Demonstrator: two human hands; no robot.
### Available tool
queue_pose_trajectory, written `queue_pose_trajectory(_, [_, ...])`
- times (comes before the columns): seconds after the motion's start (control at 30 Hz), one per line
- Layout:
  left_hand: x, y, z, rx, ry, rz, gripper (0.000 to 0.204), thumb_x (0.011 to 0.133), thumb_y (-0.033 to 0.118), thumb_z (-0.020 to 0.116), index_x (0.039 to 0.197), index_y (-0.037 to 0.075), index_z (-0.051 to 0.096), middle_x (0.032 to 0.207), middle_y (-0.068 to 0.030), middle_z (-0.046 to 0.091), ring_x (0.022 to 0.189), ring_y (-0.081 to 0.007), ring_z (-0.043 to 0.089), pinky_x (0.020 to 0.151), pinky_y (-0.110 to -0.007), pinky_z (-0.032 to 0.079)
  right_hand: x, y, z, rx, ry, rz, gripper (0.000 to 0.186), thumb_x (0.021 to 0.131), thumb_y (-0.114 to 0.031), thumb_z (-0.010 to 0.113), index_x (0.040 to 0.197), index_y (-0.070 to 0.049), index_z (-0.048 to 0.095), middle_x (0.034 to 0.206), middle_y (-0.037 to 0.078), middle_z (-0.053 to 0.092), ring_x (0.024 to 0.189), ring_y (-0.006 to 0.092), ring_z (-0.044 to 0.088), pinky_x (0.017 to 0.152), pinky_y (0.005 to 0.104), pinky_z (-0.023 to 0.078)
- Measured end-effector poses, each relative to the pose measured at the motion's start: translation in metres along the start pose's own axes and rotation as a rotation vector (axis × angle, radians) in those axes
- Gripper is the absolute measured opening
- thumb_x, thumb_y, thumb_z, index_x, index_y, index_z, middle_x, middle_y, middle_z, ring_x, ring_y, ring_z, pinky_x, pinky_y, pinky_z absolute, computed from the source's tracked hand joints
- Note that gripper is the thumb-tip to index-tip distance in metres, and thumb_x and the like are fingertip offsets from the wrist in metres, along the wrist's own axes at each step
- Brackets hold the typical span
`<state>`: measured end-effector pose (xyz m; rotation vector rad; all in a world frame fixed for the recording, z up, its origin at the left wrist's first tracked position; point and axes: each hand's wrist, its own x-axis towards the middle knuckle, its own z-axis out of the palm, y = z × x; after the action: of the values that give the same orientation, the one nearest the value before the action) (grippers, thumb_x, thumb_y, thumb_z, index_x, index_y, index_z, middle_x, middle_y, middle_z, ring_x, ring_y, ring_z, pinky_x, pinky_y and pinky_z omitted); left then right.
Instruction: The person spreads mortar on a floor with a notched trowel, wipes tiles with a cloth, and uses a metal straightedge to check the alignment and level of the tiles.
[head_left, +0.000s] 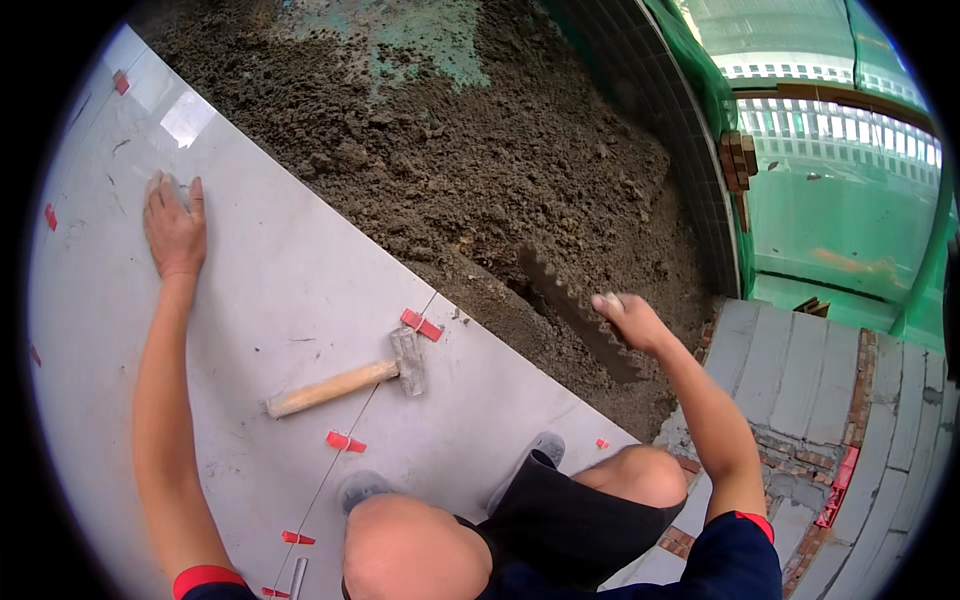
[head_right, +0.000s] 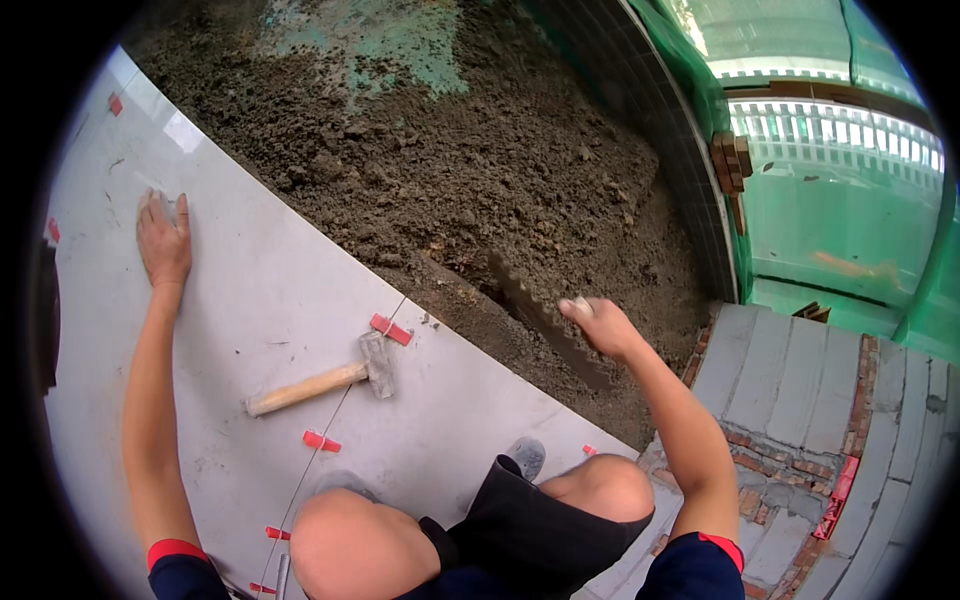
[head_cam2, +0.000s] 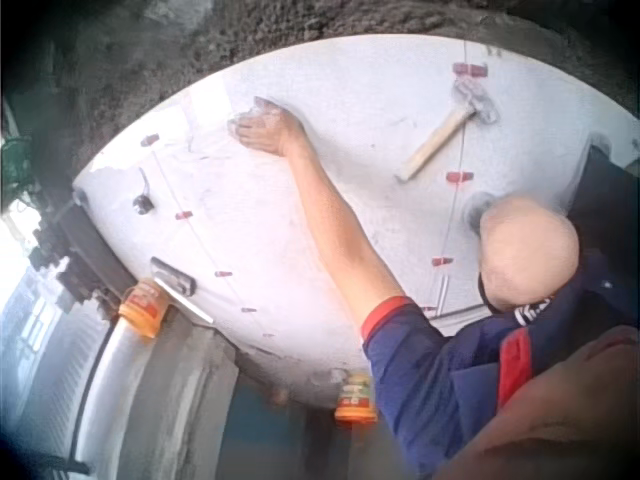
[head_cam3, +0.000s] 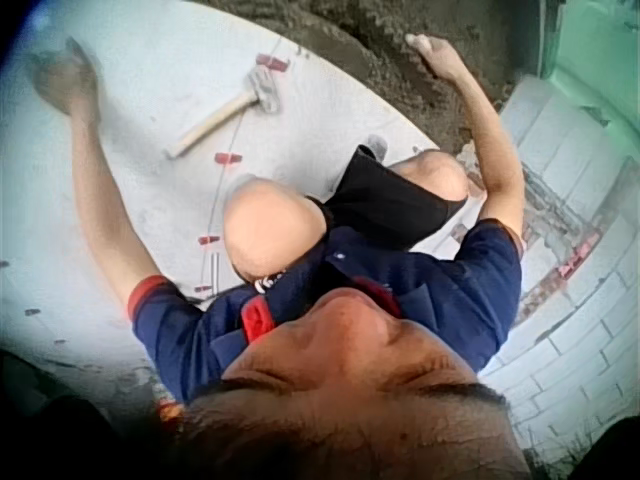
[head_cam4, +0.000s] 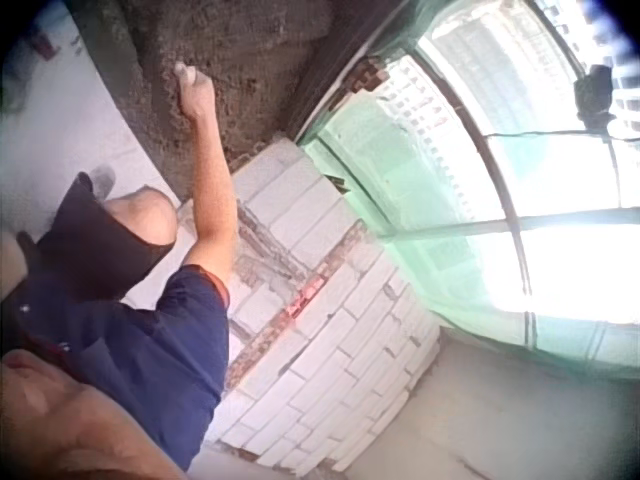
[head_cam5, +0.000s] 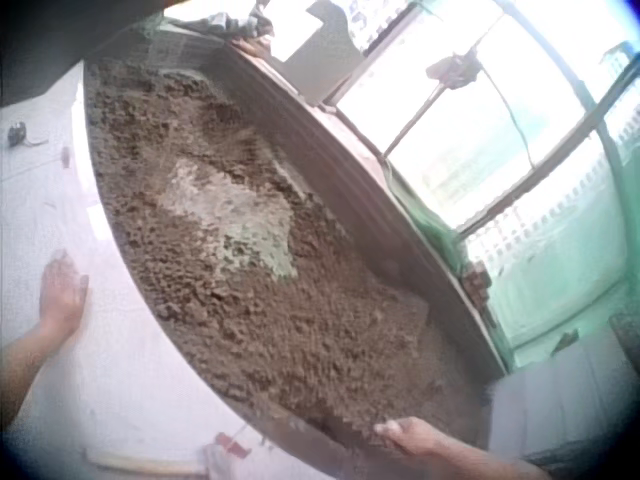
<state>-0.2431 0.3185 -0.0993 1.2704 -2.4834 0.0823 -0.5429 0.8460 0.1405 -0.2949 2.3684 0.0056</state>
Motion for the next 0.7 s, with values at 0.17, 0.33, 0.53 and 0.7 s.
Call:
queue_pose_trajectory(0.17, [-0.037,0.051,-0.013,-0.006,-0.002,0.018,0.059,0.096,0.046,0.048,0.128,-0.003,0.049,0.139,-0.0181,0.046,0.131,-0.0349,0.039,0.109,-0.043,0.033,0.035,-0.090,0.026,-0.054,-0.076,-0.268,0.070,0.087,-0.065,0.052,0.090,0.004,0.063,0.090,0.025,0.067,0.088,0.0388,0.064,0.080,0.0449,0.049])
queue_pose_trajectory(0.33, [-0.077,-0.004,-0.082,-0.063,-0.355,-0.159,0.058,0.096,0.047,0.048,0.123,-0.004,0.053,0.130,-0.0219,0.053,0.123,-0.0389,0.047,0.105,-0.044,0.037,0.084,0.035,0.040,-0.129,-0.110,-0.177,0.072,0.085,-0.066,0.054,0.091,0.004,0.066,0.093,0.025,0.067,0.090,0.0383,0.065,0.080,0.0456,0.049])
queue_pose_trajectory(0.53, [-0.223,-0.015,-0.223,-0.218,-0.141,-0.275,0.040,0.089,0.032,0.063,0.112,0.000,0.058,0.111,-0.0220,0.061,0.106,-0.0380,0.056,0.093,-0.044,0.045,0.052,0.098,0.005,0.283,-0.343,-0.159,0.048,0.094,-0.047,0.056,0.098,0.001,0.066,0.080,0.006,0.063,0.079,0.0159,0.057,0.073,0.0342,0.047])
queue_pose_trajectory(0.7, [-0.289,0.046,-0.279,-0.295,-0.259,-0.217,0.014,0.082,0.009,0.060,0.093,0.004,0.066,0.120,-0.0195,0.059,0.108,-0.0372,0.056,0.094,-0.043,0.046,0.104,0.062,0.033,0.380,-0.287,-0.579,0.051,0.096,-0.045,0.051,0.114,0.002,0.063,0.103,0.011,0.063,0.096,0.0206,0.057,0.087,0.0353,0.045])
